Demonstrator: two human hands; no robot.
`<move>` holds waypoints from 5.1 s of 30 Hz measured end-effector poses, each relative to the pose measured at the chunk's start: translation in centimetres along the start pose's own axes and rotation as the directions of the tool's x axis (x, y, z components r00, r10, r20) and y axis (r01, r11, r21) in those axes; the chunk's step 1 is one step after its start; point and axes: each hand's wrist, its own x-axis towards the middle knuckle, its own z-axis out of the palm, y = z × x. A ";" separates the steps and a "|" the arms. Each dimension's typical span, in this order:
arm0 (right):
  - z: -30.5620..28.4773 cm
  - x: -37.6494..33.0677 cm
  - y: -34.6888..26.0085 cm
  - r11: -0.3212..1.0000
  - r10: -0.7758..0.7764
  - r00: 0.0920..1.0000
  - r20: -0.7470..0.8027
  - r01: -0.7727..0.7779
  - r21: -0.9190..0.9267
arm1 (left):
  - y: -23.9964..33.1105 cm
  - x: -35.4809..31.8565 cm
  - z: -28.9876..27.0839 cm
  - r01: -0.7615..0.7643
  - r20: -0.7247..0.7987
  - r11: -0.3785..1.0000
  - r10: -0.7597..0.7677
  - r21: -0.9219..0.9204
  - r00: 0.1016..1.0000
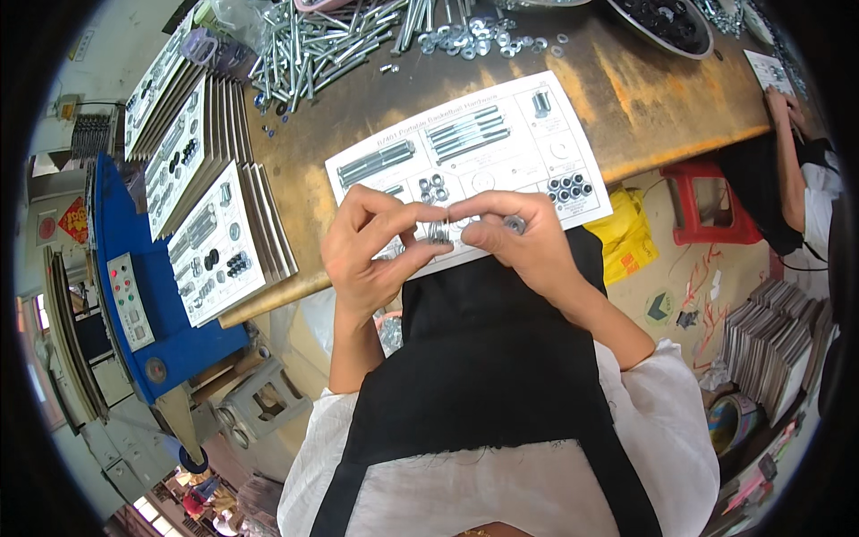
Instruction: The person assembles metal fasteners by hand, picking bolts, nuts, and washers from trays and placing them into designated slots on a cardboard template. The person repeatedly completes one template and moves it aside to start a new one.
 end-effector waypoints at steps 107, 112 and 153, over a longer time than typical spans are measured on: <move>-0.8 0.0 -0.1 0.972 0.212 0.959 0.188 -0.226 0.057 | -0.3 -1.4 0.5 -0.371 0.006 0.873 0.389 0.317 0.921; -0.5 -0.2 -0.2 0.971 0.168 0.967 0.190 -0.196 0.136 | 0.2 -1.7 0.8 -0.385 -0.084 0.846 0.443 0.369 0.893; -2.5 1.1 3.2 0.772 0.163 0.967 0.195 -0.248 0.585 | -5.3 -5.6 1.4 -0.102 0.360 0.823 -0.130 0.559 0.924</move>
